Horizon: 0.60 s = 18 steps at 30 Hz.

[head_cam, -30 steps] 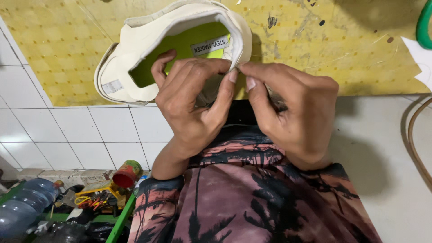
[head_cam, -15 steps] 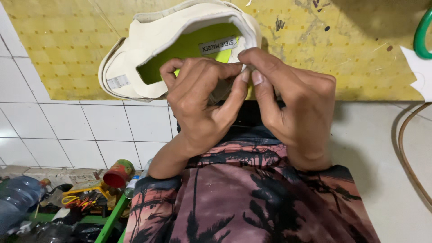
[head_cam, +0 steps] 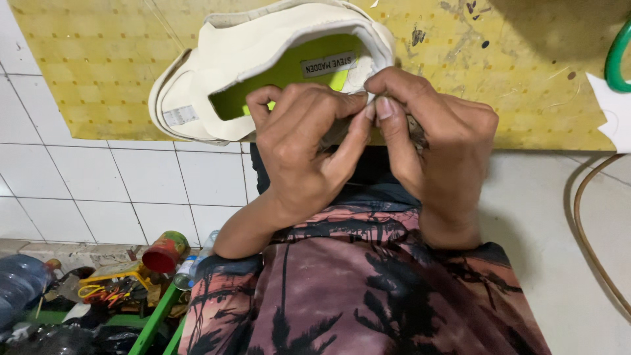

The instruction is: The person sews the upper part of a white shoe using a needle and thread. They repeatedly insert the needle into the shoe material and pull the thread through to secure the seam.

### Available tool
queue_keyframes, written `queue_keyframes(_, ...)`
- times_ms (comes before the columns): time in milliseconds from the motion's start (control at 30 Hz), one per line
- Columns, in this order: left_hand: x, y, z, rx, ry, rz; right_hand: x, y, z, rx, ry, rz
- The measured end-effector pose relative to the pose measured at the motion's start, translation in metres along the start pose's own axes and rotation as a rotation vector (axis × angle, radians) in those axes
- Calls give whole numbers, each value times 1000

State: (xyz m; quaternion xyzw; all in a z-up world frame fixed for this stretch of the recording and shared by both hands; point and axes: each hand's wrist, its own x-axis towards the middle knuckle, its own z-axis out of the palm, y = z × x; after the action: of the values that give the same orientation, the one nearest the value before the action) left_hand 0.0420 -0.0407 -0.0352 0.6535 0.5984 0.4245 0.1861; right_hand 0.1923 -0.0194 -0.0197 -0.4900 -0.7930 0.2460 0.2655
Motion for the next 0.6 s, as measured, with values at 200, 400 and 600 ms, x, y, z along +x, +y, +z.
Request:
queue_keyframes(200, 0, -2, -15, -60, -111, 62, -15, 23, -5, 64, 10, -7)
queue_keyframes(400, -7, 0, -32, 196, 26, 62, -18, 25, -12, 20, -2, 47)
queue_keyframes(600, 0, 2, -21, 199, -5, 190, -18, 17, -13, -104, -34, -11)
